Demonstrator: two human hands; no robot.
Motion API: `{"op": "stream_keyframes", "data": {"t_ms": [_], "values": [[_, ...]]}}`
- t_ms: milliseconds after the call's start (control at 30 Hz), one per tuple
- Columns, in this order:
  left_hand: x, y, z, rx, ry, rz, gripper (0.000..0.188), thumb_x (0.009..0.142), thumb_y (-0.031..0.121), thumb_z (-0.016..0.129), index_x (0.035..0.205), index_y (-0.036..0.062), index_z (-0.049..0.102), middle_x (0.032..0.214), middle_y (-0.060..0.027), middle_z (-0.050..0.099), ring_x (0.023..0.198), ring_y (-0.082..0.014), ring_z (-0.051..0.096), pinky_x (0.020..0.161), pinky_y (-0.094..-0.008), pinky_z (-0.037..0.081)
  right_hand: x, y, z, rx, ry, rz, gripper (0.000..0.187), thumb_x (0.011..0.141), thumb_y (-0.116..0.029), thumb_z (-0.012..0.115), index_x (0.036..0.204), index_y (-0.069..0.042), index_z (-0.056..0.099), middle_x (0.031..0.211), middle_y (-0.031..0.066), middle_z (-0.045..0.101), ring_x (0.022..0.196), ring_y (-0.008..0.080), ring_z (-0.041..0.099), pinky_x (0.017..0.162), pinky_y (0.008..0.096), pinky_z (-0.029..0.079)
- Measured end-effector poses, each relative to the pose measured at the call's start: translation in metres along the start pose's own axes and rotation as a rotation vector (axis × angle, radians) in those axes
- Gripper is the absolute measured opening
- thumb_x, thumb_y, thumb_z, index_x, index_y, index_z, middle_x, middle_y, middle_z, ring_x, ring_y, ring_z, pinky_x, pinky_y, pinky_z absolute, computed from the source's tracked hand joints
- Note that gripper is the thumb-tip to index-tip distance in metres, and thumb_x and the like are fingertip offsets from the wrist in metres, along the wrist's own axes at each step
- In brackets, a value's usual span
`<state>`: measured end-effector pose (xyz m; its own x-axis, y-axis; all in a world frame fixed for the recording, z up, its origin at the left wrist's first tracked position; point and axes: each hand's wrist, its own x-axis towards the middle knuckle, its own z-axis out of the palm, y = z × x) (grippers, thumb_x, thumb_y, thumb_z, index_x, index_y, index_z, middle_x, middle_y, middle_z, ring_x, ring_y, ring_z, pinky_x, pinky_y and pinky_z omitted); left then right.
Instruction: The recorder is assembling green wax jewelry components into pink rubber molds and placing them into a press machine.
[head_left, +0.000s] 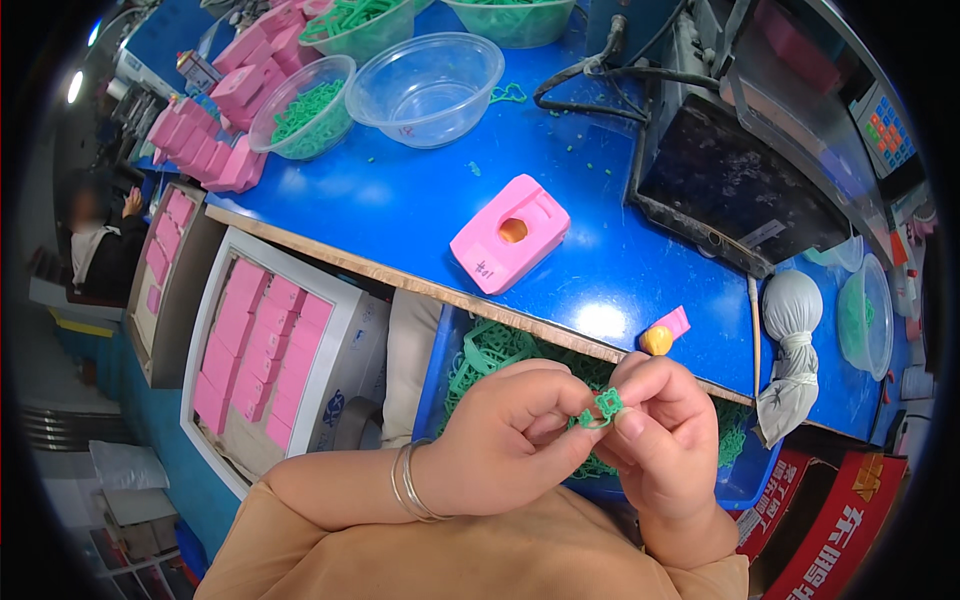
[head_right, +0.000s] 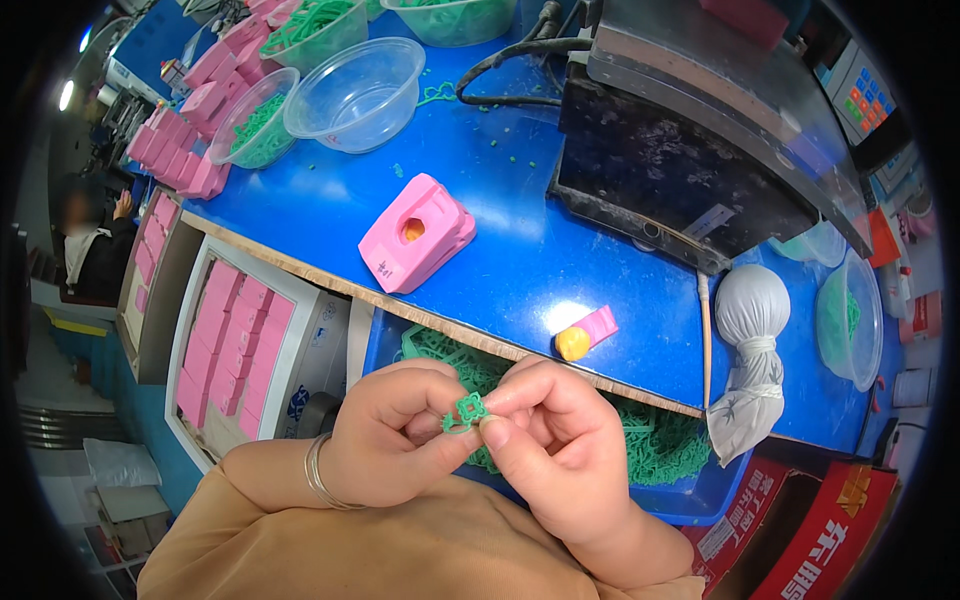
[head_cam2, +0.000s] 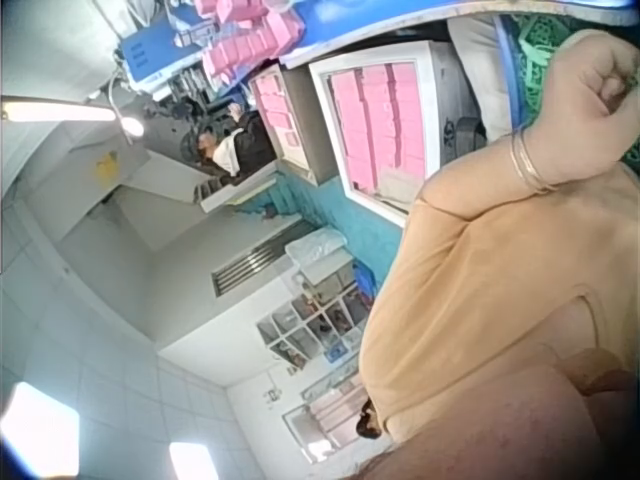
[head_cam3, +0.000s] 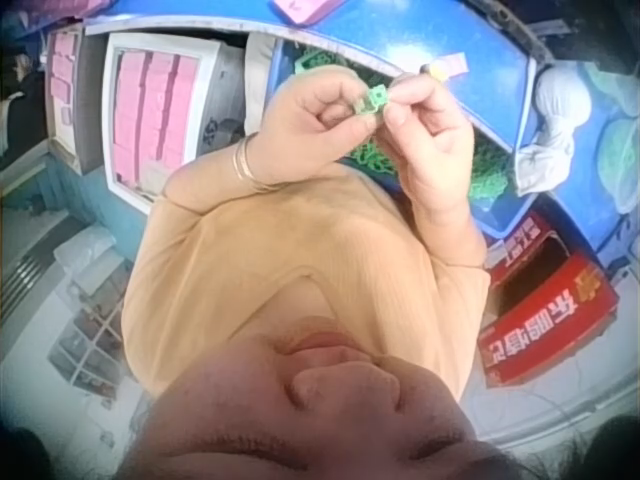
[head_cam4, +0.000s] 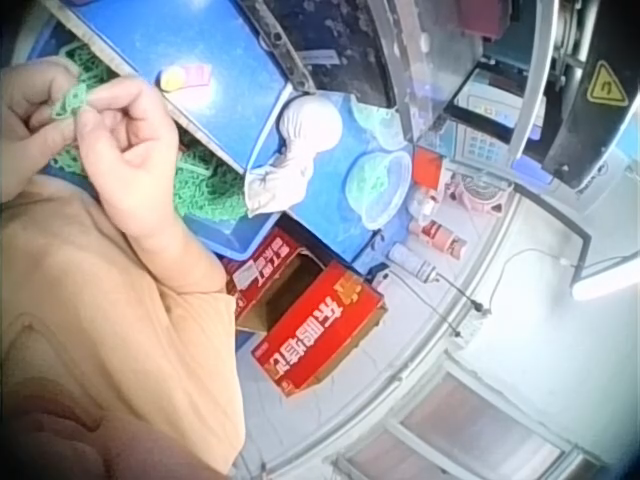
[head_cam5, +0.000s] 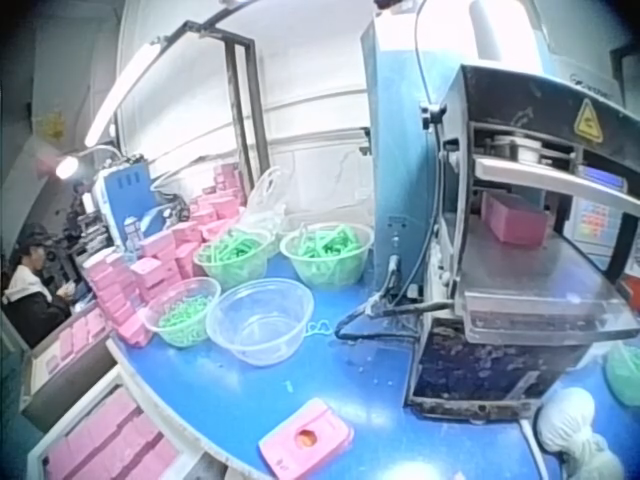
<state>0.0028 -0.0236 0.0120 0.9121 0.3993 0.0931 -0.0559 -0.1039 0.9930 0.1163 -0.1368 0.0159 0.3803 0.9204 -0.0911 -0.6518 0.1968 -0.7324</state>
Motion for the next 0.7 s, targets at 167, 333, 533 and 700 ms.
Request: {"op": "stream_keyframes", "data": {"t_ms": [167,333,533,700], "values": [[0.001,0.0016,0.0006,0.066,0.018,0.028,0.015,0.073,-0.001,0.061,0.086,0.0058,0.057,0.061,0.0026,0.036,0.052,-0.0062,0.032,0.047,-0.0229,0.026,-0.0017,0.0005,0.0022,-0.146,0.045,-0.082,0.009,0.081,0.005,0.052,0.089,0.001,0.053,0.084,0.005,0.048,0.07,0.0064,0.047,0.06,0.0178,0.039],[0.0042,0.0043,-0.0009,0.17,0.071,0.139,0.014,0.074,0.0,0.063,0.085,0.0057,0.058,0.059,0.0017,0.036,0.05,-0.0086,0.032,0.047,-0.0245,0.025,-0.0043,-0.0028,-0.0008,-0.595,0.051,-0.244,0.014,0.076,0.006,0.057,0.09,0.002,0.055,0.083,0.0046,0.047,0.067,0.0057,0.044,0.057,0.0174,0.037],[0.0025,0.0026,-0.0032,0.232,0.063,0.177,0.009,0.076,0.003,0.063,0.084,0.0062,0.059,0.057,0.0018,0.035,0.05,-0.0097,0.033,0.047,-0.0254,0.025,-0.0021,-0.0023,0.0015,-0.692,0.045,-0.35,0.017,0.073,0.007,0.059,0.089,0.002,0.056,0.081,0.0047,0.047,0.062,0.0052,0.042,0.053,0.0169,0.035],[0.0024,0.0036,-0.0028,0.246,0.052,0.175,0.008,0.077,0.004,0.063,0.083,0.0066,0.058,0.057,0.002,0.036,0.05,-0.0102,0.033,0.047,-0.0257,0.026,-0.0009,-0.0041,0.0014,-0.772,0.036,-0.415,0.016,0.072,0.007,0.06,0.088,0.002,0.057,0.079,0.005,0.047,0.057,0.0053,0.041,0.05,0.0171,0.034]]}}
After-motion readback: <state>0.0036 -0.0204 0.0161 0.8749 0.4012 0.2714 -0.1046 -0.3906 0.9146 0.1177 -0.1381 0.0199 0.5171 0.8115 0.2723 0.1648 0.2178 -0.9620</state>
